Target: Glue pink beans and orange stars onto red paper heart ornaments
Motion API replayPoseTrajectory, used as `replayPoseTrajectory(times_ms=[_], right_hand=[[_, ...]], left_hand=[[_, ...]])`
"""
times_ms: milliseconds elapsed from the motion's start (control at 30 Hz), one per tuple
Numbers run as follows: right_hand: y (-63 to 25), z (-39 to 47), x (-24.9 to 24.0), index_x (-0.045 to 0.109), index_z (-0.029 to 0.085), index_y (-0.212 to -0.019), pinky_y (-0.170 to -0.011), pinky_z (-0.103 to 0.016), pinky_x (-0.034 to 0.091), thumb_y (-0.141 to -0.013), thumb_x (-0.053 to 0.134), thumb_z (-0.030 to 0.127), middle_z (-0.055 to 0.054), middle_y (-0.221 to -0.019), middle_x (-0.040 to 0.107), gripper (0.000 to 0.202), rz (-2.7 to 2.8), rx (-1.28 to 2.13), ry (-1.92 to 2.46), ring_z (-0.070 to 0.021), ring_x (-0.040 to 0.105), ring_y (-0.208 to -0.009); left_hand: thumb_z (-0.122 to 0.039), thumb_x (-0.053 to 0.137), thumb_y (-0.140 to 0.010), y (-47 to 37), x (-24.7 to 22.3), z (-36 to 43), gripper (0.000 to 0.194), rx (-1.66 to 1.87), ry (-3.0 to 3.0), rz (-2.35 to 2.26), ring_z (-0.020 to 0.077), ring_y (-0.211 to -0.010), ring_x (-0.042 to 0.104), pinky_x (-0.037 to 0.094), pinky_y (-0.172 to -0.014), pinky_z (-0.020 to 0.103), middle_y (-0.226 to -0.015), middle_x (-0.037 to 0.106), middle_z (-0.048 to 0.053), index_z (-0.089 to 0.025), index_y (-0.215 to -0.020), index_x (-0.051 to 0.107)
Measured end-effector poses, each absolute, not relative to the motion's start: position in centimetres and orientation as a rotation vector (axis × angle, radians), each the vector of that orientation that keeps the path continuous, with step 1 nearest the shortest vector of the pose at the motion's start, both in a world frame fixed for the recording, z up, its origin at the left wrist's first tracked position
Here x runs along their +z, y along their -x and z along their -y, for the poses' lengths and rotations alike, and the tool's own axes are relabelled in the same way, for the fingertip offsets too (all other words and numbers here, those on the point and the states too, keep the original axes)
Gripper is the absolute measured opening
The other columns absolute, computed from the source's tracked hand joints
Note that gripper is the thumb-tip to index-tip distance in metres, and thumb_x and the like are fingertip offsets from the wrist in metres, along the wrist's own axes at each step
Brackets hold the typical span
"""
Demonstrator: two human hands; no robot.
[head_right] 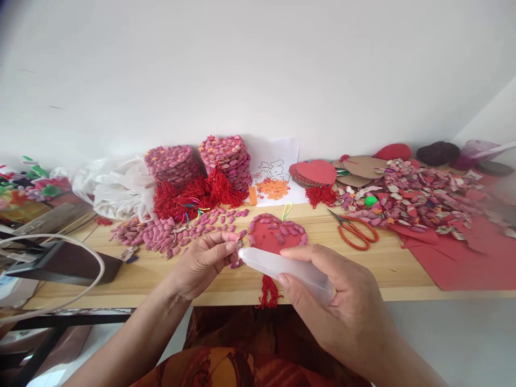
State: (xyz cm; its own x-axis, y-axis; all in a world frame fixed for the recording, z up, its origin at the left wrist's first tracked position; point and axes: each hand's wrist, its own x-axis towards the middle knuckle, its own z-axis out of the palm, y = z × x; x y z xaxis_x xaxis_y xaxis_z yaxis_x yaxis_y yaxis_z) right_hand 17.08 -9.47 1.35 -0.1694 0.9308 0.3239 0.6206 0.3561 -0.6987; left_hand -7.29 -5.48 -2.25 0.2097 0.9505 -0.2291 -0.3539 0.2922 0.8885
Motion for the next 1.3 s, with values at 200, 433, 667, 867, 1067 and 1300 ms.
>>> replayPoseTrajectory(times_ms=[200, 433, 667, 867, 1067, 1300], right_hand=[[-16.6, 9.2, 0.5, 0.071, 0.026, -0.099, -0.057, -0.027, 0.047, -0.083, 0.068, 0.040, -0.001, -0.086, 0.072, 0.022, 1.746, 0.799, 1.345, -0.0165, 0.062, -0.065], [-17.9, 7.8, -2.0, 0.067, 0.022, -0.093, -0.044, -0.024, 0.030, -0.083, 0.065, 0.050, 0.002, -0.062, 0.055, 0.030, 0.936, 1.579, 1.091, -0.0093, 0.037, -0.043], [-20.8, 5.9, -2.7, 0.061, 0.026, -0.086, -0.045, -0.024, 0.029, -0.094, 0.043, 0.051, 0.001, -0.071, 0.053, 0.031, 0.539, 1.633, 0.891, -0.0076, 0.025, -0.043], [-22.1, 5.3, -3.8, 0.065, 0.026, -0.090, -0.048, -0.025, 0.037, -0.090, 0.052, 0.043, -0.002, -0.075, 0.058, 0.021, 0.375, 1.648, 0.855, -0.0100, 0.039, -0.050], [-22.5, 4.8, -5.1, 0.069, 0.027, -0.100, -0.054, -0.030, 0.053, -0.082, 0.062, 0.041, -0.006, -0.084, 0.063, 0.024, 0.270, 1.572, 0.912, -0.0174, 0.056, -0.067], [-22.9, 4.4, -6.1, 0.073, 0.026, -0.091, -0.069, -0.033, 0.064, -0.078, 0.068, 0.039, -0.007, -0.089, 0.066, 0.019, 0.283, 1.560, 0.984, -0.0206, 0.065, -0.079]], left_hand=[[-0.034, 0.088, -0.067, 7.0, -2.3, 5.1, 0.031, 1.041, -0.774, -0.948, 0.0072, -0.056, 0.049, 0.035, -0.054, 0.023, -0.070, 0.062, 0.000, -0.014, -0.086, 0.073], [-0.036, 0.084, -0.070, 7.1, -1.1, 2.8, 0.028, 1.072, -1.084, -1.121, 0.0099, -0.063, 0.053, 0.040, -0.060, 0.024, -0.074, 0.067, 0.002, -0.015, -0.084, 0.075], [-0.027, 0.074, -0.079, 6.9, -1.1, 0.0, 0.009, 0.886, -1.852, -1.372, 0.0141, -0.066, 0.057, 0.040, -0.064, 0.025, -0.077, 0.072, 0.003, -0.020, -0.084, 0.078], [-0.016, 0.066, -0.083, 5.8, -1.8, -1.2, 0.011, 0.661, -2.371, -1.413, 0.0188, -0.079, 0.060, 0.041, -0.077, 0.031, -0.081, 0.071, 0.004, -0.019, -0.088, 0.075], [-0.019, 0.065, -0.087, 5.3, -2.4, -1.7, 0.009, 0.490, -2.617, -1.451, 0.0224, -0.086, 0.058, 0.038, -0.083, 0.037, -0.083, 0.070, 0.005, -0.019, -0.088, 0.073], [-0.021, 0.064, -0.088, 4.9, -2.0, -2.0, 0.008, 0.345, -2.667, -1.470, 0.0227, -0.088, 0.057, 0.034, -0.082, 0.038, -0.084, 0.069, 0.005, -0.019, -0.088, 0.072]])
